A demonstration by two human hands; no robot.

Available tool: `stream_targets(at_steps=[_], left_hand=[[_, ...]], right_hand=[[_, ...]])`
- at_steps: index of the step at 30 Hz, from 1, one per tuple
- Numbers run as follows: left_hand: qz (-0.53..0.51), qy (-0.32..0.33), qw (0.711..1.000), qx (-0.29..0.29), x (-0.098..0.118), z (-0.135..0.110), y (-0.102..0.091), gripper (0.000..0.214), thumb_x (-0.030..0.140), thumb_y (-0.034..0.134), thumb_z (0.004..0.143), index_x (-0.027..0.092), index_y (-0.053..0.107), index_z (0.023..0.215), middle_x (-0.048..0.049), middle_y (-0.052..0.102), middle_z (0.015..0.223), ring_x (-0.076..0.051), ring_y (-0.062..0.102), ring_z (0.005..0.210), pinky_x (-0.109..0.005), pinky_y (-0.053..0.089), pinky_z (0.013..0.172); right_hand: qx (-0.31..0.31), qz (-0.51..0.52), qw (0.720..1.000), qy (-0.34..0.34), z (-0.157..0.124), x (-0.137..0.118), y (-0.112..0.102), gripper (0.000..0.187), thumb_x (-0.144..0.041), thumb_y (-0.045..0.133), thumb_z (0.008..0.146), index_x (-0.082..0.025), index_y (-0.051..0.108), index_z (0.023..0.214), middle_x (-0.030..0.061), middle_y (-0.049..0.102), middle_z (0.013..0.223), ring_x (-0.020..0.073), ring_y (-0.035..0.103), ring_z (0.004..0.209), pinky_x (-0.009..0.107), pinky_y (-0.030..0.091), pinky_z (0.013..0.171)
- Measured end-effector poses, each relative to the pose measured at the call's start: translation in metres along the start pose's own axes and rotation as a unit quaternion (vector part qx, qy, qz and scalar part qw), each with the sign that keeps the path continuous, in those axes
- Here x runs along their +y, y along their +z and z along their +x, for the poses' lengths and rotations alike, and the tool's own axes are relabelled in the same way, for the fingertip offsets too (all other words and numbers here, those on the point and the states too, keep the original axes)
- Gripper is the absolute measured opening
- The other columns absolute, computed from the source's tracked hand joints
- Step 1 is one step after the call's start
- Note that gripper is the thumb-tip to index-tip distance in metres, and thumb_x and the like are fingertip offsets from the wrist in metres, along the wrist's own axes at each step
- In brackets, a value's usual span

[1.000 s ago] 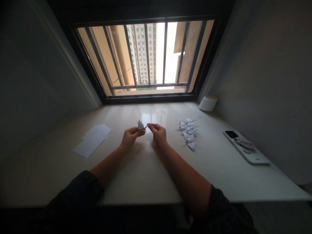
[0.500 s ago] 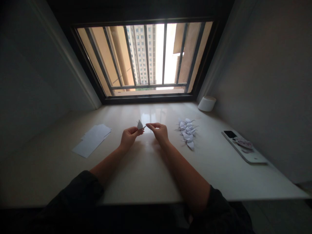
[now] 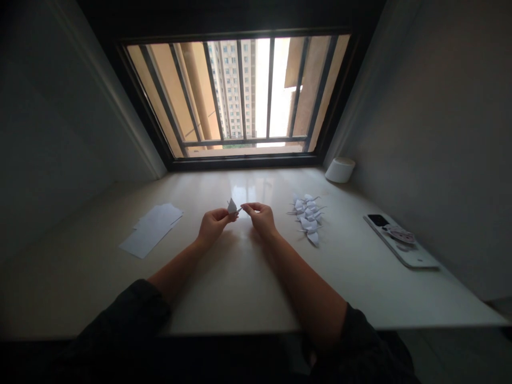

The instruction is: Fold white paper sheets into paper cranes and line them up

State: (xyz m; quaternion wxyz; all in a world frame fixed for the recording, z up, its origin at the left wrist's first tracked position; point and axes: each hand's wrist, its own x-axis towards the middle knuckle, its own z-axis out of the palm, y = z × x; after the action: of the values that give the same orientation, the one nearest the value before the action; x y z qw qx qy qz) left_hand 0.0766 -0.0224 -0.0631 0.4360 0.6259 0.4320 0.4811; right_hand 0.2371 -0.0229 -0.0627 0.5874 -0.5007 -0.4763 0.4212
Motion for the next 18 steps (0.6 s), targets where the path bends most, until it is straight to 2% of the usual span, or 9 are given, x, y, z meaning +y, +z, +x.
stream_targets(at_steps=[9, 14, 18], left_hand=[[-0.094, -0.055, 0.994, -0.029, 0.005, 0.001, 0.002, 0.033, 0.041, 0.073, 0.063, 0.012, 0.071, 0.077, -0.0098, 0.071, 0.077, -0.021, 0.066, 0.075, -0.037, 0.051, 0.078], [-0.128, -0.078, 0.989, -0.007, 0.006, 0.002, 0.002, 0.034, 0.042, 0.076, 0.058, 0.012, 0.071, 0.073, -0.0086, 0.07, 0.072, -0.021, 0.066, 0.073, -0.039, 0.05, 0.081], [-0.134, -0.076, 0.988, 0.005, 0.005, 0.003, 0.002, 0.034, 0.042, 0.076, 0.058, 0.011, 0.07, 0.073, -0.0085, 0.07, 0.07, -0.02, 0.066, 0.072, -0.039, 0.05, 0.081]], right_hand=[[0.019, -0.064, 0.997, -0.032, 0.0, -0.001, 0.0, 0.03, -0.045, 0.066, 0.066, -0.018, 0.072, 0.077, 0.0071, 0.072, 0.08, 0.0214, 0.063, 0.075, 0.033, 0.046, 0.07], [-0.009, -0.005, 1.0, 0.01, -0.003, -0.008, -0.002, 0.036, -0.048, 0.07, 0.061, -0.017, 0.073, 0.078, 0.0074, 0.072, 0.079, 0.0226, 0.064, 0.081, 0.033, 0.046, 0.074], [0.003, 0.017, 0.999, 0.03, -0.004, -0.011, -0.004, 0.04, -0.05, 0.07, 0.06, -0.017, 0.073, 0.083, 0.0086, 0.072, 0.083, 0.0228, 0.064, 0.084, 0.031, 0.046, 0.071]])
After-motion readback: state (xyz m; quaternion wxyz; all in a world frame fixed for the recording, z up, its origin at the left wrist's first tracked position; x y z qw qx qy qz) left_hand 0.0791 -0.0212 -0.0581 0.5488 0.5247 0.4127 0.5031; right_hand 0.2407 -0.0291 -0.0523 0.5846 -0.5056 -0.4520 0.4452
